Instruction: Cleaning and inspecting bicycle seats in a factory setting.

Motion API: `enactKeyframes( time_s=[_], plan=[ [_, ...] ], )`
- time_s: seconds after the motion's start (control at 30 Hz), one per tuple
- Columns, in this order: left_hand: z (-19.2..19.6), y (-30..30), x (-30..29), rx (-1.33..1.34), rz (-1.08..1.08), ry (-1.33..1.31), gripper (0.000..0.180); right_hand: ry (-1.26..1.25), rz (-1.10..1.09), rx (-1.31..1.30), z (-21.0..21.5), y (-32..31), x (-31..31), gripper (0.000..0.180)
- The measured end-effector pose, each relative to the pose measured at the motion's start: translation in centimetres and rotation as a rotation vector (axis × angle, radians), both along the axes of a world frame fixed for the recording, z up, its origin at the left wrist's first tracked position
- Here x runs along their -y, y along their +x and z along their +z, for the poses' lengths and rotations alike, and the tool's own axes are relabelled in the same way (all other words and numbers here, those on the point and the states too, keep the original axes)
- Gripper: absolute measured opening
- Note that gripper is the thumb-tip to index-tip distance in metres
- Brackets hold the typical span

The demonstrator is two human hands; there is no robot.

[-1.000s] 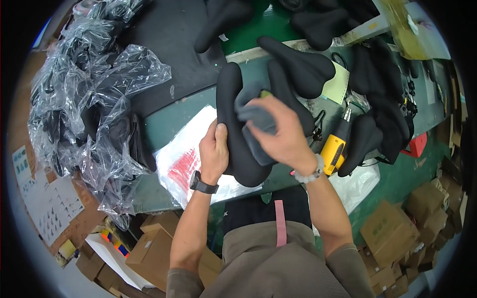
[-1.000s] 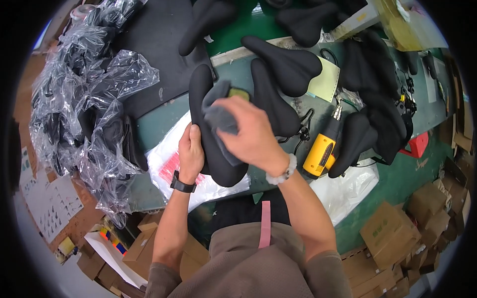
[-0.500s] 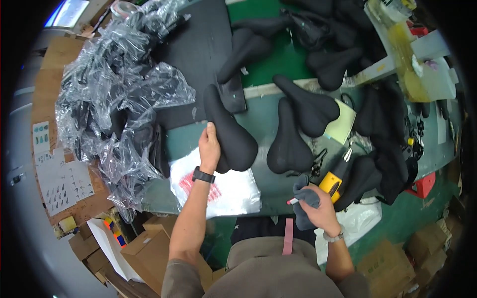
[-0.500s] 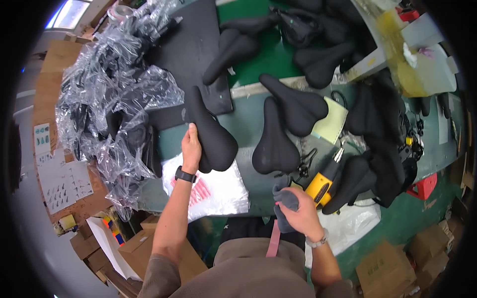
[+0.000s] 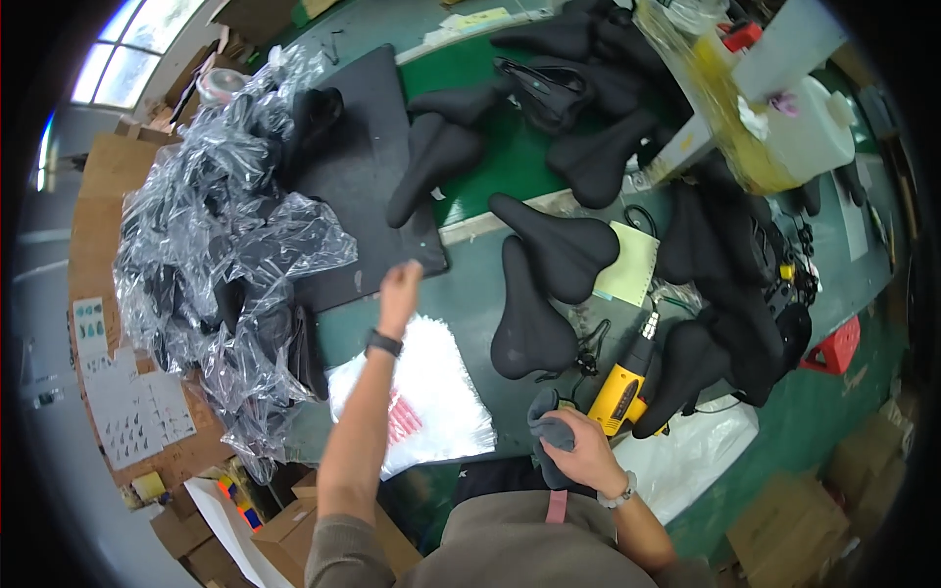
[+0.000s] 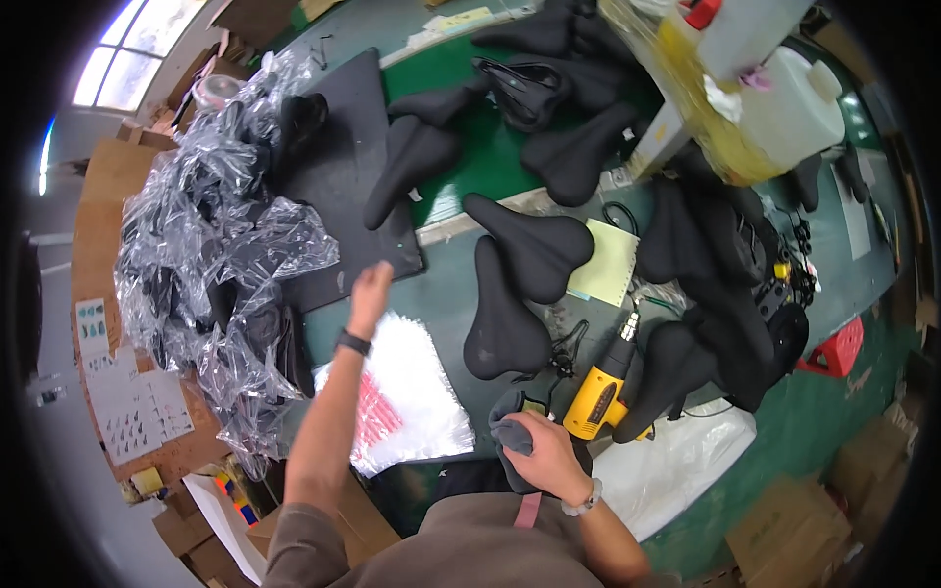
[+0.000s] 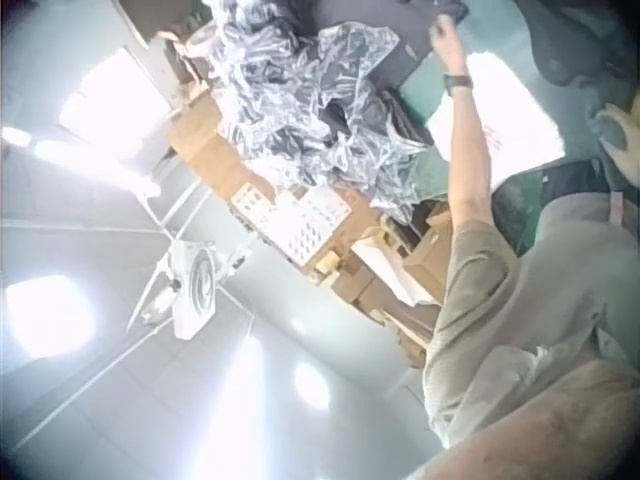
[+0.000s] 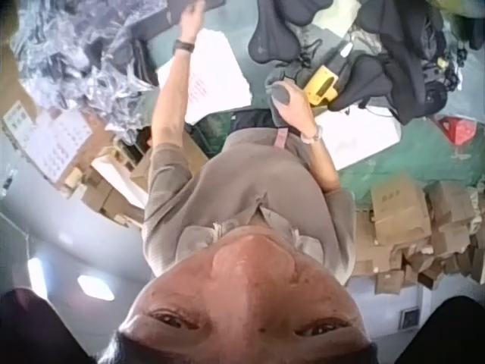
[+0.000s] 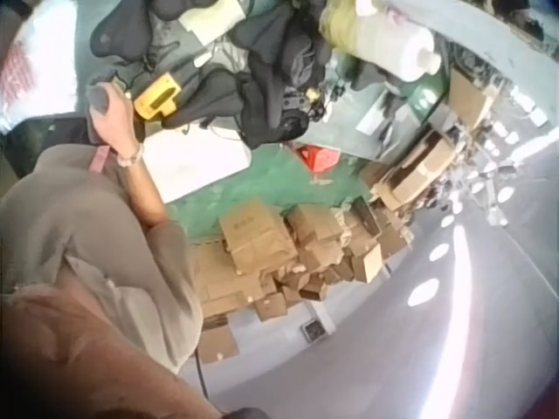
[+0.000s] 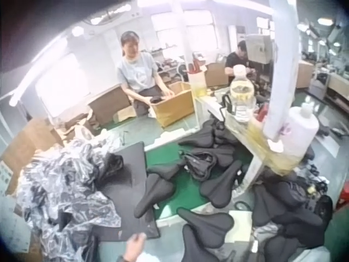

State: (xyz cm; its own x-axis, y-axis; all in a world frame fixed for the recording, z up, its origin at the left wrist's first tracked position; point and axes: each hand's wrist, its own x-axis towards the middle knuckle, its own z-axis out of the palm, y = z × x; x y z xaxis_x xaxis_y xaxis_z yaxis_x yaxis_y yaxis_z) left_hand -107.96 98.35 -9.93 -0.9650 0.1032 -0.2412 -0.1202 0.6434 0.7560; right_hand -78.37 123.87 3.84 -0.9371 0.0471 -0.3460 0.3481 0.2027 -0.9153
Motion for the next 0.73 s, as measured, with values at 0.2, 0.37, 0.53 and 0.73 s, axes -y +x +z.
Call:
enactKeyframes(
  time_s=[0.2,0.37,0.53,0.73],
  plan=[
    [-1.6,3.9,-5.7,-0.472,0.028,-0.241,0.07,0.019,-0.069,0.051,-0.2,0.4,-1.6,0.031],
    [1.2,-10.1,-4.6,-0.429,0.073,-0.444,0.09,0.038,-0.059,0.098,-0.7,1.1,-0.9,0.034],
    [3.2,-10.6,-5.3,0.084,-0.115,-0.545,0.08,0.084,-0.033,0.103,-0.6,0.6,-0.5,0.037],
    [1.5,-7.9,2.4,-0.321,0.088,-0.151,0.07,0.07,-0.053,0.097,-1.2,-0.3,-1.2,0.038]
  ],
)
